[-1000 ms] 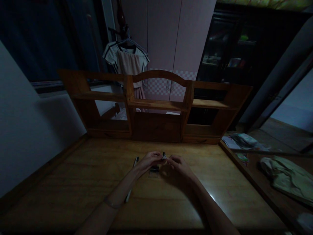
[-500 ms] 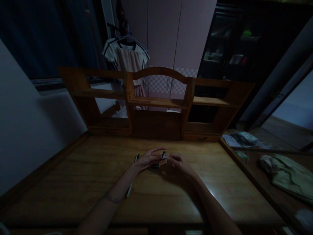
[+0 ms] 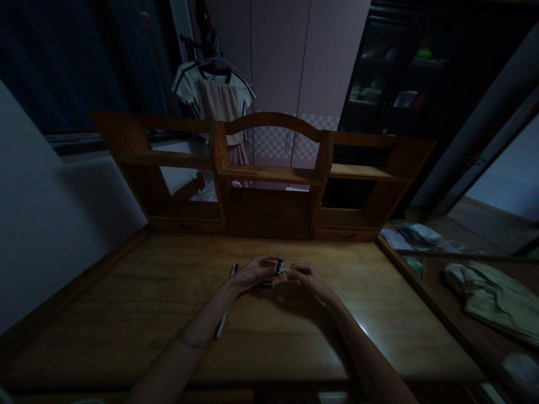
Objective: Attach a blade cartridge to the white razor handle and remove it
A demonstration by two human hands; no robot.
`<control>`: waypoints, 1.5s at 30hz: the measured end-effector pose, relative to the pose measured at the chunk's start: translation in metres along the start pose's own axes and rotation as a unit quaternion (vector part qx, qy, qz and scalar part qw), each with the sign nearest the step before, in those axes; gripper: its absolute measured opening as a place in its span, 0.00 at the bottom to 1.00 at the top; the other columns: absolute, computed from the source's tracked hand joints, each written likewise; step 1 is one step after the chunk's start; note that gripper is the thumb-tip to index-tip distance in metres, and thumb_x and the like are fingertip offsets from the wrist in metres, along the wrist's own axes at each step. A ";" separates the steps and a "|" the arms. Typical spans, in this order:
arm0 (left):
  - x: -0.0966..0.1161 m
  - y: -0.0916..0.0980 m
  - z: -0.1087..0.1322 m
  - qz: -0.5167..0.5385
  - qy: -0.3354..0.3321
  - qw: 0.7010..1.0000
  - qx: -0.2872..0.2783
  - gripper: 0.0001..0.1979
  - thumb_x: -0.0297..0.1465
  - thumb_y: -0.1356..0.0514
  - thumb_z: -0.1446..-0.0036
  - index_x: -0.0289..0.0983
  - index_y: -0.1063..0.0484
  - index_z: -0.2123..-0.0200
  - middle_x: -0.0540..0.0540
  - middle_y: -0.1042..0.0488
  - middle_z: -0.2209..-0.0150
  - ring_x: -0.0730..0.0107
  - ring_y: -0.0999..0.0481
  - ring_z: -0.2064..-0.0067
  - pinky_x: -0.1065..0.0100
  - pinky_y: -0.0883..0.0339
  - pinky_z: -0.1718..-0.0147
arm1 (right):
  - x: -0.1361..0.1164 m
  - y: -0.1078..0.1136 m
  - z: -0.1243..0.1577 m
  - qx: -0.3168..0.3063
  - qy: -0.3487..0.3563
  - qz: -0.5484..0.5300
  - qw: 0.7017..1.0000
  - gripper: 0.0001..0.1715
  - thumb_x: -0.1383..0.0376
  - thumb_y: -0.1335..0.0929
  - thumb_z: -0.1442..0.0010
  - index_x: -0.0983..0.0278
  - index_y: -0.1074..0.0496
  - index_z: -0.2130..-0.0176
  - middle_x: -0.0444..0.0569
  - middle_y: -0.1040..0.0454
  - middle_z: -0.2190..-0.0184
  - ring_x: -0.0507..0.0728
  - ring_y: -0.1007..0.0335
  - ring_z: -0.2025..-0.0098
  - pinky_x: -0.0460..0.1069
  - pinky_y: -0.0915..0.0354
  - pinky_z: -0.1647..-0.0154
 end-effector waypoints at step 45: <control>-0.006 0.009 -0.002 -0.010 0.005 1.000 0.019 0.24 0.32 0.32 0.56 0.36 0.29 0.53 0.44 0.26 0.62 0.69 0.25 0.66 0.67 0.33 0.62 | -0.006 -0.002 -0.001 -0.005 0.030 0.029 0.999 0.24 0.50 0.36 0.41 0.68 0.28 0.73 0.44 0.35 0.78 0.50 0.40 0.74 0.44 0.46 0.74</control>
Point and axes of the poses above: each hand's wrist, its own z-axis away from the middle knuckle, its own y-axis out of the back of the hand, x = y × z, the point moved 8 cm from there along -z, towards the middle knuckle
